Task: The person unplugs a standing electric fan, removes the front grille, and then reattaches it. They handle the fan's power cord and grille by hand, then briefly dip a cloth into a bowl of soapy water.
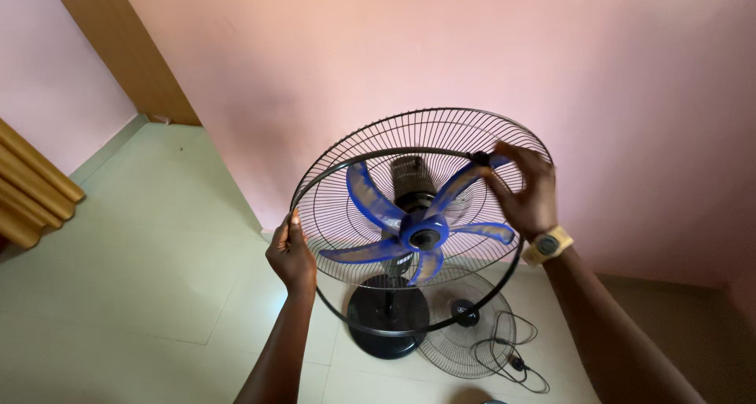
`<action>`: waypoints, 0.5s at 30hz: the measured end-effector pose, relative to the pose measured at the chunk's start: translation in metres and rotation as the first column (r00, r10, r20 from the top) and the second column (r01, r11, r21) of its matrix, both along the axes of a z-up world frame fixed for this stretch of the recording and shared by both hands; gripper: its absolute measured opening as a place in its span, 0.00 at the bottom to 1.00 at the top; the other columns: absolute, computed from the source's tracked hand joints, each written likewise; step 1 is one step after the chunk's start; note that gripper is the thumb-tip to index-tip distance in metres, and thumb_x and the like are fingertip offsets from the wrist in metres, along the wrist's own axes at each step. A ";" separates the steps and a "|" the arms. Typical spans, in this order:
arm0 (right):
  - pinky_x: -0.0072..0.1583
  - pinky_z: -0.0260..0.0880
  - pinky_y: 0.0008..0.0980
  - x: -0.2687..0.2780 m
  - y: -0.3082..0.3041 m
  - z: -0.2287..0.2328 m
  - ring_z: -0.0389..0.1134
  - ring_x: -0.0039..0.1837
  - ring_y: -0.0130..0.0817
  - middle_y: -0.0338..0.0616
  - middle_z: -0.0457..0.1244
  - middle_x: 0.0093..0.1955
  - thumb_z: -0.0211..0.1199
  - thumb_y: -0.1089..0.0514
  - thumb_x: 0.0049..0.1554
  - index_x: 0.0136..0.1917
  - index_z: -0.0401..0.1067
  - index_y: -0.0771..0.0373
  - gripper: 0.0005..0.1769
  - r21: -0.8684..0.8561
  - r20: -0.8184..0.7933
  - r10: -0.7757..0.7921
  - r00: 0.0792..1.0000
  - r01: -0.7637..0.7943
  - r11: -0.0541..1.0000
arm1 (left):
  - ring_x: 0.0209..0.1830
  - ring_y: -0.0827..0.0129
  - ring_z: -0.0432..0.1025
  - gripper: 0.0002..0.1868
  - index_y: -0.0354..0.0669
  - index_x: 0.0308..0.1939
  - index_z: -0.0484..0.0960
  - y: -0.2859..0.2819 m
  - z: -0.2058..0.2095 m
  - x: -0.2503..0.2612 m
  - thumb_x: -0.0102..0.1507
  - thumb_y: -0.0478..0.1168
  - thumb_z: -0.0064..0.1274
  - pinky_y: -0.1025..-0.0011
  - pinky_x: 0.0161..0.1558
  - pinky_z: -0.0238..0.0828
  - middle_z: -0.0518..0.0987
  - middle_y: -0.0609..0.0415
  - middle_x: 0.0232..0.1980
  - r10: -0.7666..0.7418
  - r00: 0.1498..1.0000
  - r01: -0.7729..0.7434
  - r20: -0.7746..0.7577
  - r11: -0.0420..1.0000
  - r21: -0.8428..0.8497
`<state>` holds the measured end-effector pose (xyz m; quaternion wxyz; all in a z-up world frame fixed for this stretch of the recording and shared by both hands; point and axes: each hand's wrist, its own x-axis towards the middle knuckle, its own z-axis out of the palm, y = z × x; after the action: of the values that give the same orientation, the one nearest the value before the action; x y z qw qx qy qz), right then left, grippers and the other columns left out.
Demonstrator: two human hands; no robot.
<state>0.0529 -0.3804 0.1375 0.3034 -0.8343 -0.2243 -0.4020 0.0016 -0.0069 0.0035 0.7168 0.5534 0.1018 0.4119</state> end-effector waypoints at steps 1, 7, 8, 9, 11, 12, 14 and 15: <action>0.67 0.68 0.50 -0.001 0.009 0.012 0.72 0.60 0.42 0.49 0.72 0.57 0.76 0.58 0.54 0.62 0.75 0.64 0.24 -0.044 -0.045 0.082 0.996 -0.084 0.995 | 0.25 0.85 0.56 0.12 0.36 0.53 0.86 0.000 0.001 0.000 0.71 0.38 0.52 0.80 0.25 0.51 0.72 0.67 0.30 -0.002 1.000 0.002 -0.005 1.000 0.008; 0.57 0.77 0.43 -0.014 0.018 0.051 0.76 0.56 0.42 0.50 0.72 0.56 0.71 0.64 0.55 0.62 0.77 0.66 0.21 0.045 -0.107 0.138 0.985 -0.133 0.990 | 0.29 0.83 0.63 0.13 0.37 0.53 0.87 0.005 0.001 -0.006 0.70 0.39 0.55 0.81 0.33 0.65 0.74 0.64 0.32 -0.069 0.992 0.063 -0.103 0.996 -0.056; 0.56 0.78 0.39 -0.011 0.016 0.057 0.76 0.56 0.40 0.49 0.72 0.55 0.71 0.64 0.56 0.61 0.76 0.67 0.20 0.097 -0.118 0.162 0.980 -0.151 0.984 | 0.32 0.82 0.66 0.13 0.36 0.53 0.85 0.005 0.002 -0.006 0.68 0.39 0.56 0.81 0.36 0.67 0.77 0.63 0.35 -0.073 0.994 0.073 -0.078 0.997 -0.011; 0.56 0.79 0.36 -0.007 0.014 0.064 0.76 0.55 0.38 0.49 0.72 0.54 0.71 0.64 0.57 0.60 0.75 0.68 0.18 0.149 -0.128 0.186 0.974 -0.167 0.975 | 0.35 0.81 0.70 0.14 0.35 0.53 0.84 0.005 0.005 -0.006 0.67 0.38 0.58 0.80 0.39 0.69 0.80 0.62 0.38 -0.079 0.995 0.081 -0.054 0.996 0.035; 0.56 0.80 0.31 -0.001 0.016 0.081 0.76 0.54 0.36 0.48 0.72 0.53 0.71 0.63 0.58 0.59 0.75 0.69 0.17 0.196 -0.161 0.224 0.961 -0.191 0.962 | 0.39 0.77 0.73 0.15 0.33 0.54 0.84 0.007 0.013 -0.010 0.64 0.36 0.60 0.79 0.43 0.71 0.83 0.59 0.40 -0.050 0.997 0.060 -0.058 0.982 0.179; 0.56 0.79 0.30 0.001 0.018 0.089 0.76 0.54 0.35 0.48 0.72 0.52 0.72 0.63 0.57 0.59 0.75 0.69 0.17 0.196 -0.184 0.238 0.954 -0.202 0.960 | 0.39 0.75 0.73 0.16 0.32 0.54 0.84 0.006 0.021 -0.011 0.63 0.35 0.61 0.77 0.43 0.72 0.83 0.56 0.40 -0.010 0.997 0.033 -0.082 0.959 0.281; 0.55 0.79 0.29 0.004 0.021 0.104 0.76 0.53 0.33 0.48 0.73 0.51 0.72 0.63 0.56 0.58 0.76 0.69 0.17 0.209 -0.217 0.257 0.942 -0.212 0.955 | 0.40 0.74 0.75 0.18 0.31 0.54 0.83 0.004 0.044 -0.014 0.62 0.36 0.63 0.76 0.45 0.73 0.83 0.53 0.41 0.016 0.997 0.015 -0.077 0.926 0.376; 0.55 0.79 0.28 0.004 0.024 0.111 0.76 0.52 0.33 0.48 0.73 0.51 0.73 0.63 0.56 0.58 0.76 0.69 0.18 0.223 -0.229 0.262 0.938 -0.211 0.952 | 0.41 0.75 0.76 0.20 0.31 0.55 0.81 0.002 0.058 -0.014 0.61 0.37 0.64 0.77 0.46 0.75 0.83 0.53 0.42 -0.001 0.999 0.021 -0.054 0.927 0.374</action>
<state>0.0571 -0.3566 0.2484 0.4563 -0.8122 -0.2420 -0.2714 -0.0122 -0.0047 0.0619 0.5975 0.6910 0.0372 0.4051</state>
